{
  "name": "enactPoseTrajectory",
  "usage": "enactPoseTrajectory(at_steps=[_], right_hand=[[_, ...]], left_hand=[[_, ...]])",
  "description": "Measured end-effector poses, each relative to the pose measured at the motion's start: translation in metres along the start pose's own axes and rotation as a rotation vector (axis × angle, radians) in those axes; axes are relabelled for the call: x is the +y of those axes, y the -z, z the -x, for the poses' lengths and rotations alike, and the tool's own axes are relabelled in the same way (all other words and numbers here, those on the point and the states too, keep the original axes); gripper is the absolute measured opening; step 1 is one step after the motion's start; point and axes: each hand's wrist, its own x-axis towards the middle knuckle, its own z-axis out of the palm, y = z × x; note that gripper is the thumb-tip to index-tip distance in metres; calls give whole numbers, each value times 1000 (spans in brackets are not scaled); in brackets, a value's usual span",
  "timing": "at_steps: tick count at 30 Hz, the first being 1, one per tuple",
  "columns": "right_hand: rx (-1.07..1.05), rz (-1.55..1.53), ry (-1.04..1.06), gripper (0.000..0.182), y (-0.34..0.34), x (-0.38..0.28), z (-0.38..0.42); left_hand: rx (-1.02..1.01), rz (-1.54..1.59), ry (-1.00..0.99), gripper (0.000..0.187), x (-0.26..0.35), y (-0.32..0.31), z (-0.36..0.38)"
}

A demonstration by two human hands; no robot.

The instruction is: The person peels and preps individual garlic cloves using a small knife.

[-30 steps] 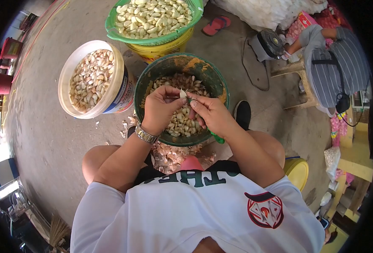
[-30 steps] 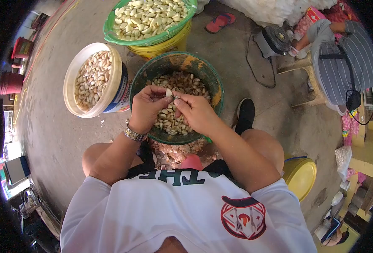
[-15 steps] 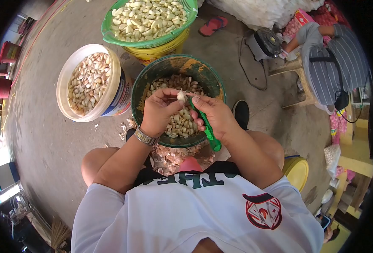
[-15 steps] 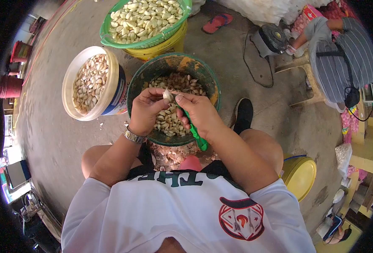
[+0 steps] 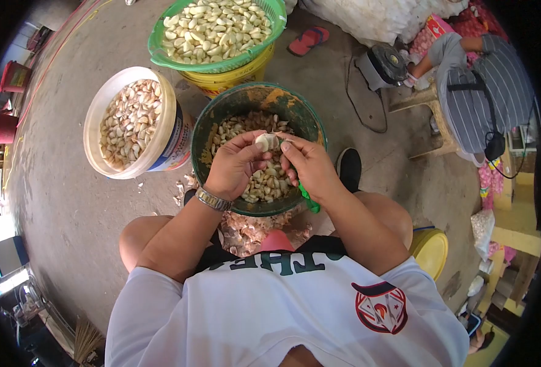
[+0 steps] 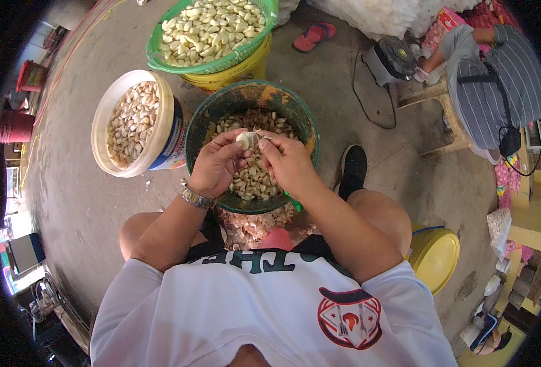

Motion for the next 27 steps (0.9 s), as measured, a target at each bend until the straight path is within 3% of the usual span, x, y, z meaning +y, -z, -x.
enactPoseTrajectory(at_steps=[4,16,23,27], right_hand=[[-62,54,13,34,-4,0,3],[-164,-23,-45,33,5,-3,1],[-237,-485,-278,31,5,-15,7],[-163,-314,-167,32,3,-12,8]], left_hand=[[63,-250,-94,20,0,-2,1],[-56,-266,-43,17,8,4,1],[-231,86,71,15,2,19,-4],[-234,190,100,15,-1,17,-8]])
